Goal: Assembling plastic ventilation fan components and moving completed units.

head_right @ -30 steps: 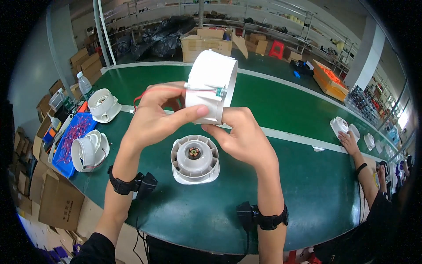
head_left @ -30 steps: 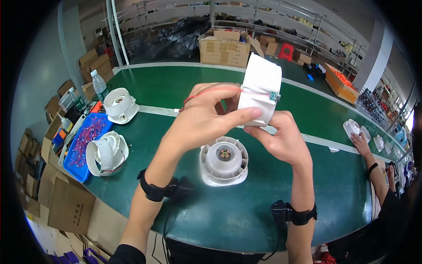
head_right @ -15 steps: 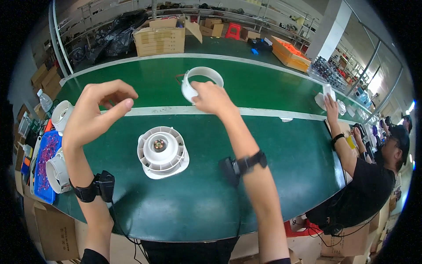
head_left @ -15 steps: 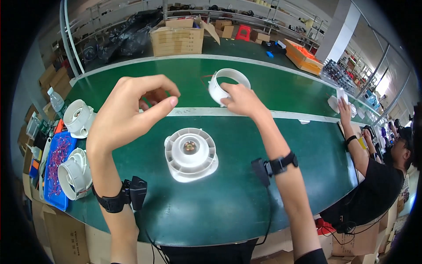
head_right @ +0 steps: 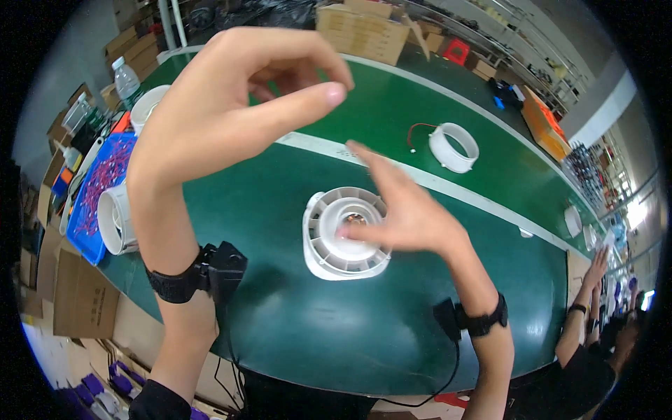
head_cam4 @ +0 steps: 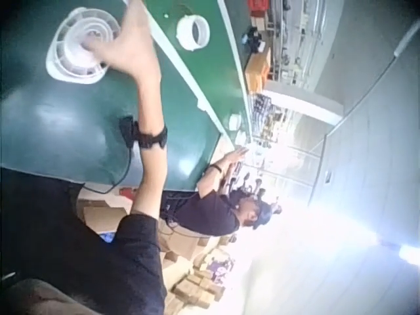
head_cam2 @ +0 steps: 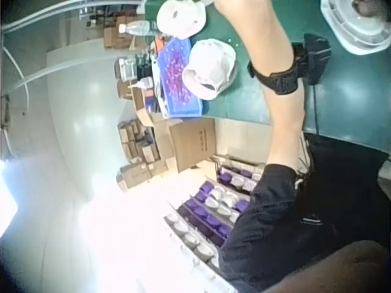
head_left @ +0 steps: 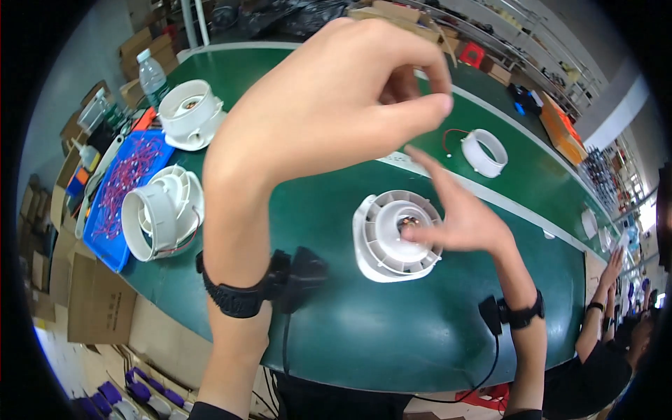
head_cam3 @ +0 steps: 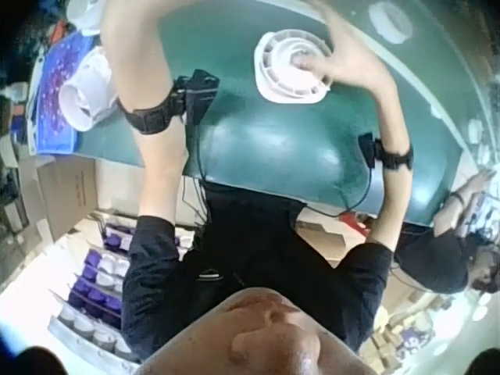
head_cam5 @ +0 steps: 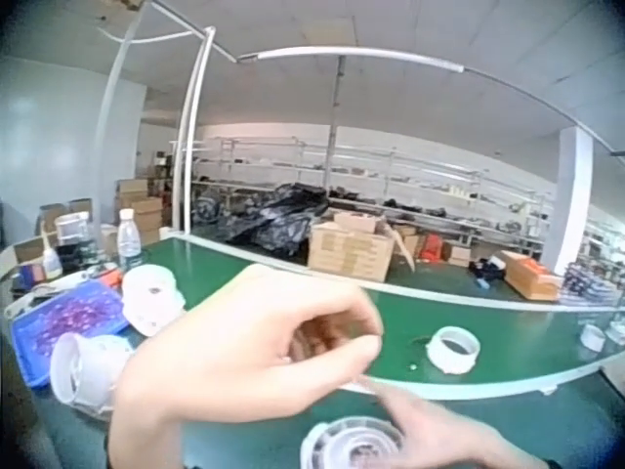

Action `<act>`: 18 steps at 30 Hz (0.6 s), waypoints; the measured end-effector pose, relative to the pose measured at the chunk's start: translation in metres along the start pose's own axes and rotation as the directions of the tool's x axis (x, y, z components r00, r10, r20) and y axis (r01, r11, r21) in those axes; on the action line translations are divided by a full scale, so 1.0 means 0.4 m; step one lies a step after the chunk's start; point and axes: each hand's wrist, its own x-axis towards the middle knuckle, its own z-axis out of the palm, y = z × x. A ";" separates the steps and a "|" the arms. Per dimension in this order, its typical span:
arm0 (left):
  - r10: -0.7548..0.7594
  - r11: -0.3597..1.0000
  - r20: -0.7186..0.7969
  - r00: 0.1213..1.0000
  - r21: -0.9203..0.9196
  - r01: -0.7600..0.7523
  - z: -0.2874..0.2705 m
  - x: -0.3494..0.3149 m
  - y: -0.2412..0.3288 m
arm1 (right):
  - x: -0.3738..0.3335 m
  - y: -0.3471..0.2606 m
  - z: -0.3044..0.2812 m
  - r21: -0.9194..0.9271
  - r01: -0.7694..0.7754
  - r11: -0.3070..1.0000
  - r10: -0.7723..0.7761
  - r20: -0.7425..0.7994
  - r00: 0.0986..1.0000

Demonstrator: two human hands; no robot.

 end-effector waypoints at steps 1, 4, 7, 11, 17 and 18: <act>-0.011 1.000 0.000 1.000 -0.008 0.011 0.019 0.012 -0.002 | -0.016 -0.042 0.003 -0.068 -0.074 0.995 0.079 0.081 0.994; -0.055 0.996 -0.039 0.998 -0.079 0.051 0.001 0.019 0.024 | -0.028 -0.105 0.049 -0.277 -0.111 0.954 0.154 0.140 0.978; -0.122 0.968 0.077 0.990 -0.211 0.136 -0.035 0.026 0.043 | -0.026 -0.105 0.074 -0.352 -0.127 0.927 0.181 0.124 0.976; -0.103 0.973 0.003 0.995 -0.206 0.102 -0.033 0.023 0.047 | 0.016 -0.091 0.050 -0.337 -0.239 0.911 0.301 0.145 0.942; 0.025 0.962 -0.070 0.997 -0.270 -0.043 -0.024 0.019 0.024 | 0.217 0.238 -0.001 -0.038 -0.271 0.962 0.265 -0.120 0.957; 0.013 0.971 -0.100 0.995 -0.237 -0.037 -0.014 0.008 0.011 | 0.245 0.192 -0.036 -0.508 -0.395 0.766 0.397 -0.111 0.911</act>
